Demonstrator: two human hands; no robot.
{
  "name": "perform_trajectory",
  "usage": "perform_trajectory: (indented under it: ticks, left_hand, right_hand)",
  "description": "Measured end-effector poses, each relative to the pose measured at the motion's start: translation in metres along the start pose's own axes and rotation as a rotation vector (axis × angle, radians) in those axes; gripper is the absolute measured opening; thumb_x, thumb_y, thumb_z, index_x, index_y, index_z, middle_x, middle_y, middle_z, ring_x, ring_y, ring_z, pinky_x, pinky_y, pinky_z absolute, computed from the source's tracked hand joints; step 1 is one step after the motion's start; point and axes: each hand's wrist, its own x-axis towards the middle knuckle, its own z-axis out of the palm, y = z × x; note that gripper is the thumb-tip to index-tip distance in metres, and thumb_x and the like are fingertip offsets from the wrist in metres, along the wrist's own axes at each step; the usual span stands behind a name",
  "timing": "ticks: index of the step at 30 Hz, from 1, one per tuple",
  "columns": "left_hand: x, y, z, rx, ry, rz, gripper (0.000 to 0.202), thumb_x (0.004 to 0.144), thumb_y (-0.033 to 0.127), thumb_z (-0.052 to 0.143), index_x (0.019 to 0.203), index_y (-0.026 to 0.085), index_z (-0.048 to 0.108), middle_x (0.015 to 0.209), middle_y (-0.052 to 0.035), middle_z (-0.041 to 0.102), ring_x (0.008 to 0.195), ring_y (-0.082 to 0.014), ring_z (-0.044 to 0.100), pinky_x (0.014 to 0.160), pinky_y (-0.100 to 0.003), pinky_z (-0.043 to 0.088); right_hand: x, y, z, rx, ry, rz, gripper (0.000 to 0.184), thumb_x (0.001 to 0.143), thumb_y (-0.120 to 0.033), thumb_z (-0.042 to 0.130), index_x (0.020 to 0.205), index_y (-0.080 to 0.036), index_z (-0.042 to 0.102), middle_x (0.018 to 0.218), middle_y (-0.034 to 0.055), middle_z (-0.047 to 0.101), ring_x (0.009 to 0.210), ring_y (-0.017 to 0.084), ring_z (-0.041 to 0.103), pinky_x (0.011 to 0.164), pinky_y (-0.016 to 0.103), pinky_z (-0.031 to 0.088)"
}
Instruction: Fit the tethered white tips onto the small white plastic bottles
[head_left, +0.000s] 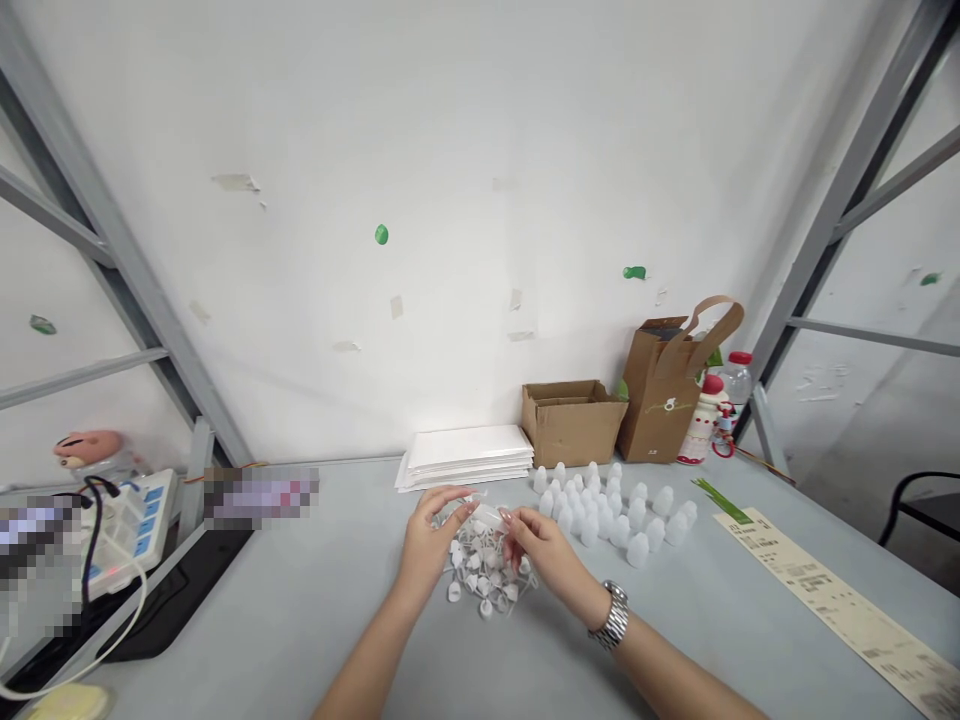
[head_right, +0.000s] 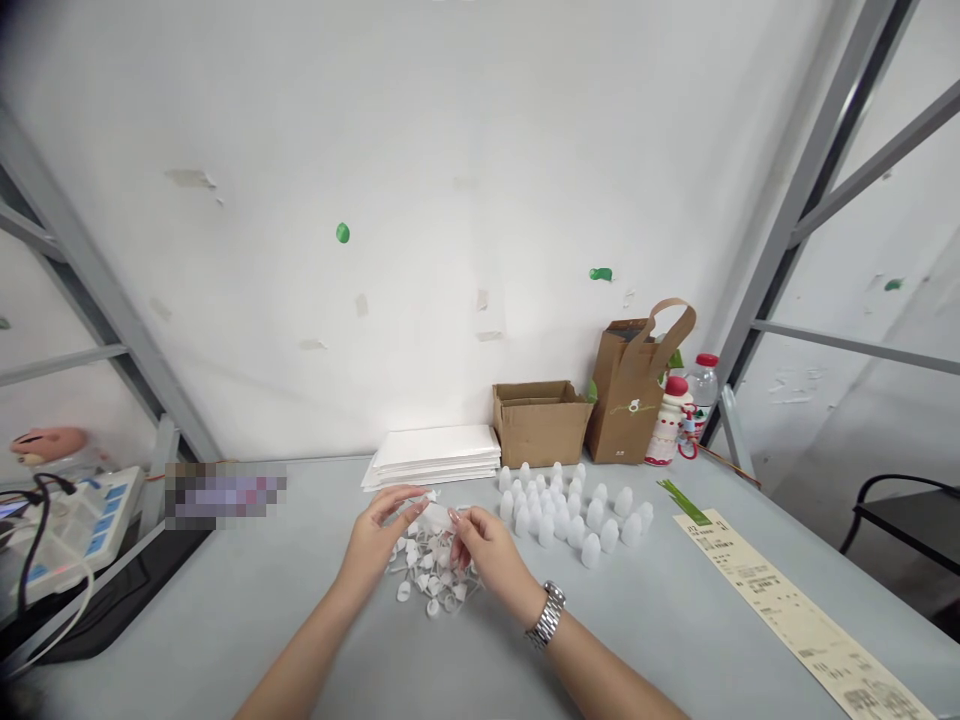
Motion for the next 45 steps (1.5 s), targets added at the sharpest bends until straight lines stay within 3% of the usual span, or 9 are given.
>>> perform_trajectory:
  ticks: [4, 9, 12, 18, 23, 26, 31, 34, 45]
  left_hand:
    - [0.001, 0.001, -0.003, 0.013, -0.074, 0.016, 0.019, 0.066, 0.038, 0.063, 0.074, 0.022, 0.07, 0.097, -0.0051, 0.064, 0.099, -0.0217, 0.053, 0.089, -0.03, 0.037]
    - [-0.001, 0.005, -0.001, 0.005, -0.257, -0.138, 0.033, 0.071, 0.048, 0.053, 0.065, 0.018, 0.066, 0.066, -0.0019, 0.064, 0.068, -0.0186, 0.055, 0.066, -0.026, 0.041]
    - [-0.002, 0.008, 0.0, 0.021, -0.308, -0.114, 0.037, 0.073, 0.049, 0.05, 0.056, 0.018, 0.063, 0.062, -0.0011, 0.063, 0.065, -0.0175, 0.054, 0.065, -0.024, 0.04]
    - [-0.004, 0.012, 0.002, 0.021, -0.27, -0.076, 0.036, 0.074, 0.046, 0.05, 0.053, 0.019, 0.061, 0.061, -0.0008, 0.062, 0.067, -0.0175, 0.055, 0.067, -0.024, 0.04]
    - [0.0, 0.005, 0.0, -0.051, -0.168, -0.137, 0.027, 0.067, 0.043, 0.06, 0.074, 0.017, 0.066, 0.073, -0.0036, 0.067, 0.075, -0.0199, 0.058, 0.071, -0.028, 0.042]
    - [0.001, 0.002, -0.001, -0.035, -0.161, -0.159, 0.026, 0.065, 0.041, 0.062, 0.071, 0.017, 0.066, 0.072, -0.004, 0.067, 0.072, -0.0196, 0.058, 0.069, -0.028, 0.042]
    - [0.0, 0.0, 0.0, 0.031, -0.149, -0.158, 0.026, 0.066, 0.041, 0.059, 0.069, 0.016, 0.065, 0.066, -0.0032, 0.065, 0.069, -0.0189, 0.057, 0.066, -0.028, 0.042]
    - [0.001, -0.002, 0.001, 0.08, -0.169, -0.148, 0.027, 0.067, 0.041, 0.057, 0.07, 0.015, 0.065, 0.068, -0.0032, 0.065, 0.07, -0.0185, 0.056, 0.066, -0.028, 0.042]
    - [-0.005, 0.011, -0.001, 0.132, -0.172, -0.018, 0.016, 0.068, 0.035, 0.058, 0.066, 0.019, 0.064, 0.073, -0.0016, 0.065, 0.077, -0.0191, 0.058, 0.074, -0.028, 0.042]
  right_hand:
    - [0.0, -0.002, -0.002, 0.016, -0.02, 0.029, 0.046, 0.074, -0.064, 0.043, 0.061, -0.02, 0.046, 0.045, -0.0044, 0.051, 0.04, 0.01, 0.046, 0.045, 0.024, 0.038]
    - [0.002, 0.0, -0.003, 0.031, -0.025, 0.054, 0.048, 0.074, -0.066, 0.04, 0.062, -0.019, 0.047, 0.045, -0.0039, 0.051, 0.039, 0.01, 0.046, 0.044, 0.024, 0.037]
    - [0.003, 0.001, -0.004, 0.022, 0.002, 0.039, 0.047, 0.074, -0.064, 0.042, 0.062, -0.019, 0.047, 0.047, -0.0036, 0.052, 0.04, 0.011, 0.046, 0.045, 0.025, 0.038]
    - [0.002, 0.003, -0.005, -0.046, 0.093, -0.053, 0.04, 0.078, -0.057, 0.044, 0.062, -0.02, 0.045, 0.055, -0.0027, 0.053, 0.048, 0.012, 0.049, 0.053, 0.026, 0.039]
    - [0.0, 0.003, -0.005, -0.108, 0.098, -0.104, 0.035, 0.079, -0.052, 0.047, 0.066, -0.02, 0.047, 0.058, -0.0024, 0.053, 0.053, 0.013, 0.05, 0.055, 0.026, 0.04]
    - [-0.001, 0.004, -0.004, -0.131, 0.084, -0.111, 0.034, 0.081, -0.05, 0.046, 0.066, -0.02, 0.049, 0.058, -0.0021, 0.053, 0.054, 0.013, 0.051, 0.056, 0.027, 0.041]
    - [-0.005, 0.002, -0.003, -0.217, 0.115, -0.186, 0.026, 0.079, -0.043, 0.052, 0.091, -0.02, 0.055, 0.07, -0.0013, 0.055, 0.062, 0.014, 0.054, 0.061, 0.026, 0.042]
    - [-0.007, 0.0, -0.003, -0.337, 0.14, -0.232, 0.023, 0.077, -0.039, 0.056, 0.088, -0.019, 0.057, 0.07, -0.0006, 0.056, 0.066, 0.014, 0.052, 0.062, 0.026, 0.041]
    - [-0.002, -0.001, 0.0, -0.008, -0.036, 0.057, 0.046, 0.077, -0.059, 0.041, 0.056, -0.018, 0.047, 0.041, -0.0047, 0.045, 0.036, 0.008, 0.036, 0.04, 0.022, 0.028]
